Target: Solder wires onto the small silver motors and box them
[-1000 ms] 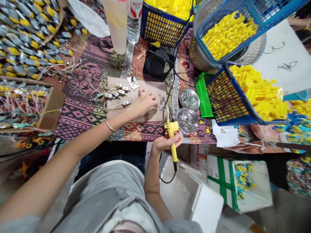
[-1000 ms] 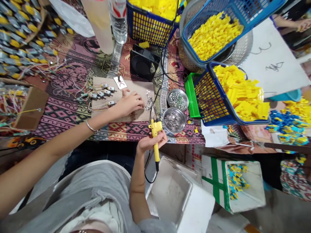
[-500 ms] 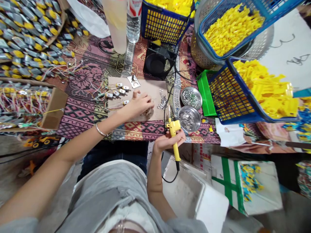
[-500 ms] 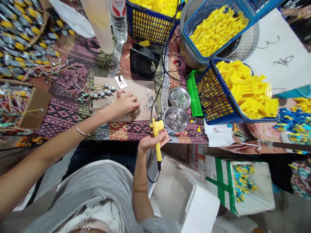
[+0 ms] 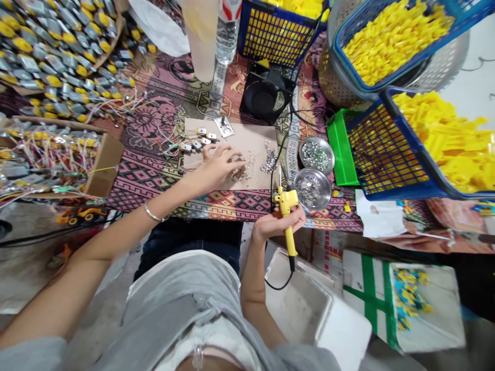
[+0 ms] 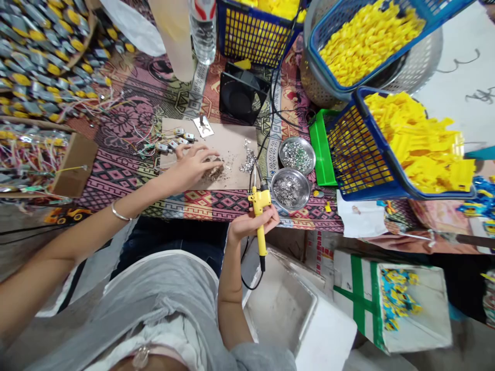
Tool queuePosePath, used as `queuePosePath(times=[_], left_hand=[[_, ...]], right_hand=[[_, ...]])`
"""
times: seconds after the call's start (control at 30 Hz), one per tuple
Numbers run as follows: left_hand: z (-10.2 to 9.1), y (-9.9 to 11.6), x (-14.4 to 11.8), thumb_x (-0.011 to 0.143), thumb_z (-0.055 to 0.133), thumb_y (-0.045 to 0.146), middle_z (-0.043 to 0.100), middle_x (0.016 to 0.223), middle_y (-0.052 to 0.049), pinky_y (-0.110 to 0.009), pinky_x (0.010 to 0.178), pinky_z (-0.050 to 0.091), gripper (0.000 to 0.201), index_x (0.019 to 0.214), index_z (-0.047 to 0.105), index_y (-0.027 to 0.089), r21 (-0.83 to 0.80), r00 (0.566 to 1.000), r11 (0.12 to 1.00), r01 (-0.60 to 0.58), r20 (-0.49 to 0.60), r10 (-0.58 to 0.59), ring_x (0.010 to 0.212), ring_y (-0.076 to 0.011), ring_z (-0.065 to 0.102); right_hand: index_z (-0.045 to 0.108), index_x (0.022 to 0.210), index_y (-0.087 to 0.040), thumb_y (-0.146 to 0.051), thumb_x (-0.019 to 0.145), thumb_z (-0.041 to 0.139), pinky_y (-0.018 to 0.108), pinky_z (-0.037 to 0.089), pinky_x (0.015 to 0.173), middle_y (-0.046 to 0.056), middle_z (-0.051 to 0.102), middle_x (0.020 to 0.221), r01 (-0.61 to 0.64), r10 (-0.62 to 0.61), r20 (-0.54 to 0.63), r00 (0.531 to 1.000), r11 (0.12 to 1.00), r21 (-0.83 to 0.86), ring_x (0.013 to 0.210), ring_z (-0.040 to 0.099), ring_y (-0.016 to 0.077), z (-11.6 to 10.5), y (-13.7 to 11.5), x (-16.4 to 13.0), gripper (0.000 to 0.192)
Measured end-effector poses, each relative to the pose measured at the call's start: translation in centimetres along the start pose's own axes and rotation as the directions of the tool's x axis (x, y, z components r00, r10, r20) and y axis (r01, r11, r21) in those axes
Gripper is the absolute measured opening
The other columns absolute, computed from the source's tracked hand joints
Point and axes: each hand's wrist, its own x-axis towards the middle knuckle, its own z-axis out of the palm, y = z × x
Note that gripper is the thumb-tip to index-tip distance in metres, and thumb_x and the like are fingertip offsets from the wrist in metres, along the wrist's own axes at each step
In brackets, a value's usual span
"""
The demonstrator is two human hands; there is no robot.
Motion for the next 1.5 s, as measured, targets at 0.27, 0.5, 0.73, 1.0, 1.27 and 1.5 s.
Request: queuePosePath(times=[0.27, 0.5, 0.73, 1.0, 1.27, 1.5], left_hand=[[-0.8, 0.7, 1.9, 0.102, 0.046, 0.004, 0.050, 0.168, -0.006, -0.068, 0.125, 0.018, 0.050, 0.129, 0.076, 0.033, 0.052, 0.988, 0.990, -0.129, 0.094, 0.124, 0.161, -0.0356, 0.034], [-0.9, 0.2, -1.0, 0.106, 0.053, 0.012, 0.056, 0.164, -0.007, -0.071, 0.123, 0.019, 0.040, 0.130, 0.076, 0.034, -0.023, 1.000, 0.999, -0.028, 0.004, 0.028, 0.161, -0.0358, 0.035], [-0.9, 0.3, 2.4, 0.109, 0.061, 0.026, 0.060, 0.159, -0.008, -0.070, 0.122, 0.015, 0.020, 0.115, 0.079, 0.029, -0.061, 0.999, 0.997, -0.037, 0.037, 0.039, 0.158, -0.0381, 0.035], [-1.6, 0.9, 4.5, 0.102, 0.065, 0.012, 0.070, 0.139, -0.010, -0.069, 0.122, 0.023, 0.014, 0.096, 0.075, 0.020, -0.005, 0.984, 0.994, -0.110, 0.138, 0.110, 0.151, -0.0360, 0.045], [-1.8, 1.4, 5.6, 0.098, 0.058, 0.011, 0.071, 0.120, -0.018, -0.063, 0.116, 0.037, 0.017, 0.102, 0.073, 0.016, 0.135, 0.966, 0.977, -0.166, 0.221, 0.133, 0.124, -0.0348, 0.059], [-1.6, 0.8, 4.5, 0.102, 0.058, 0.012, 0.076, 0.103, -0.005, -0.057, 0.119, 0.030, 0.014, 0.096, 0.068, 0.019, -0.052, 0.970, 0.992, -0.119, 0.207, 0.127, 0.109, -0.0260, 0.066]], right_hand=[[0.051, 0.093, -0.025, -0.047, 0.093, 0.054, 0.029, 0.048, 0.054, 0.001, 0.050, 0.089, -0.024, 0.025, -0.009, 1.000, 0.998, 0.055, 0.066, 0.048, 0.0117, -0.2, -0.1, -0.1, 0.022], [0.043, 0.096, -0.028, -0.057, 0.096, 0.043, 0.031, 0.043, 0.055, 0.001, 0.040, 0.088, -0.003, 0.006, 0.042, 0.999, 0.998, -0.064, 0.070, 0.046, 0.0146, -0.2, -0.3, 0.0, 0.029], [0.044, 0.096, -0.028, -0.056, 0.095, 0.046, 0.032, 0.045, 0.059, 0.001, 0.042, 0.090, 0.004, -0.001, 0.044, 0.999, 0.998, -0.061, 0.075, 0.050, 0.0157, -0.4, 0.1, 0.0, 0.028], [0.053, 0.092, -0.026, -0.049, 0.088, 0.061, 0.028, 0.042, 0.054, 0.002, 0.053, 0.091, -0.104, 0.106, -0.019, 0.994, 0.992, 0.065, 0.072, 0.052, 0.0144, -0.4, 0.0, 0.2, 0.025], [0.051, 0.097, -0.027, -0.052, 0.094, 0.054, 0.030, 0.046, 0.056, 0.001, 0.053, 0.090, -0.044, 0.044, 0.028, 0.999, 0.999, 0.006, 0.072, 0.054, 0.0156, -0.7, 0.6, 0.3, 0.025], [0.051, 0.093, -0.026, -0.051, 0.090, 0.060, 0.030, 0.044, 0.057, -0.001, 0.051, 0.089, -0.072, 0.072, -0.003, 0.997, 0.995, 0.066, 0.069, 0.051, 0.0136, -0.3, 0.8, 0.4, 0.026]])
